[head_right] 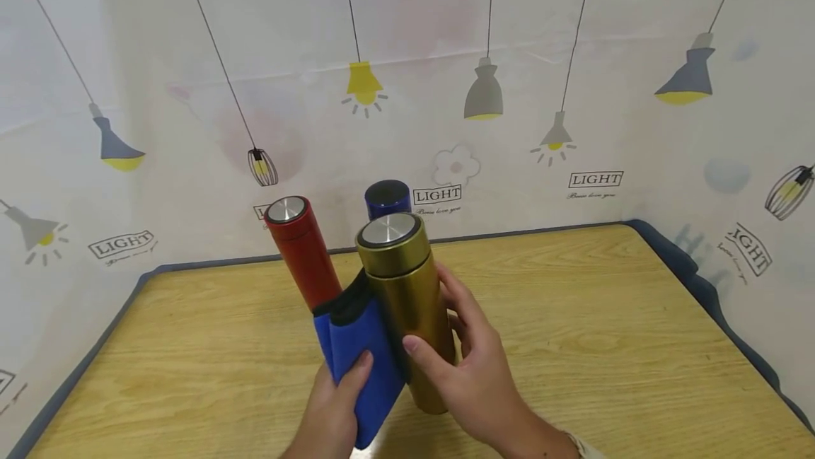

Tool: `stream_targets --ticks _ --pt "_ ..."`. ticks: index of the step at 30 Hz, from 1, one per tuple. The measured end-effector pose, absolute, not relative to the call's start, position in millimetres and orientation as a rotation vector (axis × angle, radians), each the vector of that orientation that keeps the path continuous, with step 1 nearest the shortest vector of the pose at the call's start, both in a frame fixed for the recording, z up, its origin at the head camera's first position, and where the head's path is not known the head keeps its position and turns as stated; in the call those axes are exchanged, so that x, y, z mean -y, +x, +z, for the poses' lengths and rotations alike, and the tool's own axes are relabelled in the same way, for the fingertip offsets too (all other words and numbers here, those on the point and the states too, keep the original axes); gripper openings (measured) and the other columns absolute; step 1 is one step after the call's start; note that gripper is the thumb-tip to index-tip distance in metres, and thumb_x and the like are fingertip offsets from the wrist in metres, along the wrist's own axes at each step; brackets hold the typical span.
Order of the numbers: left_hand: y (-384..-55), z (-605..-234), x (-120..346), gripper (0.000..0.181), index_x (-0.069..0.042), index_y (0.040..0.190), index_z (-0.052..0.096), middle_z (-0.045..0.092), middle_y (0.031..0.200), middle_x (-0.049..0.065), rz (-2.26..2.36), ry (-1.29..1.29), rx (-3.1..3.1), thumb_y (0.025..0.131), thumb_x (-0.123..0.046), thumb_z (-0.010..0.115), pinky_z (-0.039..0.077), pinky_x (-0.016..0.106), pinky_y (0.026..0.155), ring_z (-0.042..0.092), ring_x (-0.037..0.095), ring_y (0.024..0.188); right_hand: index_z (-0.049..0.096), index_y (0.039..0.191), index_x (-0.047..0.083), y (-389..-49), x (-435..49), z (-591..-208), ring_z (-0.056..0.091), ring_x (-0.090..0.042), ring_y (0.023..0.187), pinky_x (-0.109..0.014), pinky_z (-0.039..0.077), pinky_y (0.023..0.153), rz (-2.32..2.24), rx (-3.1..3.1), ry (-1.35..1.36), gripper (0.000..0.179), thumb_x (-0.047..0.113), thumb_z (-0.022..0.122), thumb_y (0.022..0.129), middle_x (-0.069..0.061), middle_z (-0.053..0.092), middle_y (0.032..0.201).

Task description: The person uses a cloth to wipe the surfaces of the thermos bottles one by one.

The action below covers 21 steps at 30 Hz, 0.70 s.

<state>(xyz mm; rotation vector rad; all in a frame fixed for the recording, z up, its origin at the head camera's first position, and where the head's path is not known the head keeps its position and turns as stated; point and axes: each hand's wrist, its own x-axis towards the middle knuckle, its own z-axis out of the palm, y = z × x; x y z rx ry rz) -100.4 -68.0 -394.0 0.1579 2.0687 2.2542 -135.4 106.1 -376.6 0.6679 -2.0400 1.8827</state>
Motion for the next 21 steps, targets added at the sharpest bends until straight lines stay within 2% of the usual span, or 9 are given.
stream_targets --ticks 8,15,21 --pt "-100.8 -384.3 69.6 0.049 0.005 0.145 0.037 0.056 0.137 0.024 2.416 0.096 -2.048 0.104 -0.020 0.046 0.047 0.025 0.100 0.057 0.025 0.125 0.031 0.156 0.020 -137.6 -106.3 -382.7 0.055 -0.010 0.125 -0.017 0.045 0.102 1.865 2.121 0.826 0.077 -0.006 0.064 0.091 -0.012 0.051 0.142" --pt "-102.0 -380.9 71.2 0.046 0.005 0.144 0.037 0.058 0.134 0.022 2.475 0.075 -2.049 0.105 -0.019 0.043 0.048 0.025 0.100 0.059 0.017 0.119 0.028 0.158 0.022 -138.5 -104.6 -385.9 0.054 -0.011 0.127 -0.018 0.045 0.104 1.805 2.169 0.873 0.077 -0.004 0.063 0.093 -0.008 0.047 0.149" --pt "-99.7 -387.1 67.0 0.048 0.006 0.147 0.033 0.056 0.137 0.022 2.523 0.028 -2.019 0.105 -0.017 0.042 0.047 0.024 0.099 0.058 0.013 0.118 0.027 0.154 0.023 -136.9 -105.0 -385.3 0.056 -0.010 0.124 -0.024 0.049 0.098 1.807 2.225 0.791 0.071 0.001 0.061 0.096 -0.011 0.054 0.142"
